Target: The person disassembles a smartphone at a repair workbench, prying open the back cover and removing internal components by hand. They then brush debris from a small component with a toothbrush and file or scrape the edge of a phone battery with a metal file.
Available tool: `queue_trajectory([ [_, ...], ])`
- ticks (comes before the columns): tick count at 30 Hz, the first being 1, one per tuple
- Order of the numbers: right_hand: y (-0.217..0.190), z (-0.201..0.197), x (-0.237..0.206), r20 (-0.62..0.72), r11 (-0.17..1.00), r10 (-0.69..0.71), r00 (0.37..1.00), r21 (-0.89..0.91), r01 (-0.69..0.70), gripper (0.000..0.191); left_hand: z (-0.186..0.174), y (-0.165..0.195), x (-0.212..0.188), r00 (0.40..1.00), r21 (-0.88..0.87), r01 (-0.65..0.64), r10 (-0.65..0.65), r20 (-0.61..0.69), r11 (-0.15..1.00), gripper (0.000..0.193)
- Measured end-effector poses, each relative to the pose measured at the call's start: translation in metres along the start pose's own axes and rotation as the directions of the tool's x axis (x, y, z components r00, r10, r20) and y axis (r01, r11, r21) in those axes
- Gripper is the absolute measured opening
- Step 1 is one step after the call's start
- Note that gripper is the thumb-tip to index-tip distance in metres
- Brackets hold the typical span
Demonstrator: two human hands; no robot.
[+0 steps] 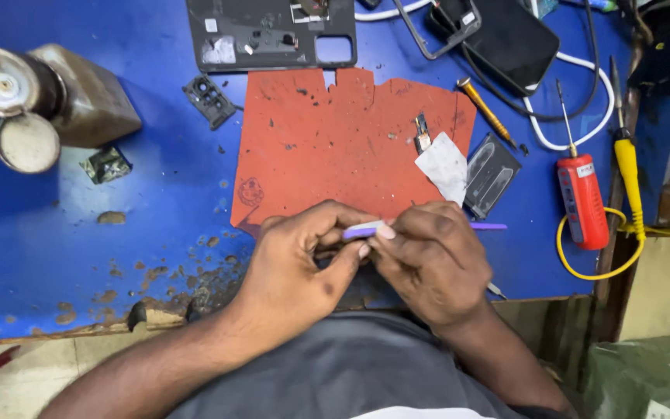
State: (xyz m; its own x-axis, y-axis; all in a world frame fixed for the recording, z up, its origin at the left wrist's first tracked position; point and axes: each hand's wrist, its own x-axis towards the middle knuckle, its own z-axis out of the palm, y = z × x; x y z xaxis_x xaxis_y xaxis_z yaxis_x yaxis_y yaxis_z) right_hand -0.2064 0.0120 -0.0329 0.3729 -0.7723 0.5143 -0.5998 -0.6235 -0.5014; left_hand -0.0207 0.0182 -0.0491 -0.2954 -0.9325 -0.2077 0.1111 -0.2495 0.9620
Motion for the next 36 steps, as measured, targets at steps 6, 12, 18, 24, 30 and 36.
queue_trajectory([
  [6, 0.0006, -0.0024, 0.0001, 0.0, 1.0, -0.004, 1.0, 0.019, 0.004, 0.027, 0.0011, -0.0001, -0.0003, 1.0, -0.011, -0.026, 0.026, 0.008, 1.0, 0.018],
  [12, -0.0014, -0.002, 0.0007, 0.008, 1.0, -0.004, 1.0, 0.027, 0.004, 0.028, 0.0012, -0.0005, -0.0012, 0.999, 0.04, -0.033, 0.032, 0.017, 0.999, 0.018],
  [18, 0.0001, -0.0015, -0.002, 0.014, 0.999, -0.002, 1.0, 0.036, 0.001, 0.028, 0.0009, 0.0007, -0.0011, 1.0, 0.11, -0.026, 0.024, 0.018, 0.994, 0.018],
  [24, 0.0021, -0.0014, -0.0032, 0.007, 1.0, -0.008, 1.0, 0.024, 0.008, 0.027, 0.0008, 0.0013, 0.0002, 1.0, 0.082, -0.026, 0.025, 0.012, 0.996, 0.016],
  [30, 0.0032, -0.0016, -0.0002, 0.009, 0.999, -0.024, 1.0, 0.034, 0.023, 0.025, 0.0001, 0.0045, 0.0017, 0.999, 0.05, -0.047, 0.046, 0.014, 0.998, 0.017],
  [36, 0.0061, -0.0006, -0.0011, 0.011, 0.998, -0.008, 1.0, 0.055, 0.008, 0.026, 0.0012, 0.0051, 0.004, 1.0, 0.035, -0.02, 0.019, 0.023, 0.999, 0.018],
])
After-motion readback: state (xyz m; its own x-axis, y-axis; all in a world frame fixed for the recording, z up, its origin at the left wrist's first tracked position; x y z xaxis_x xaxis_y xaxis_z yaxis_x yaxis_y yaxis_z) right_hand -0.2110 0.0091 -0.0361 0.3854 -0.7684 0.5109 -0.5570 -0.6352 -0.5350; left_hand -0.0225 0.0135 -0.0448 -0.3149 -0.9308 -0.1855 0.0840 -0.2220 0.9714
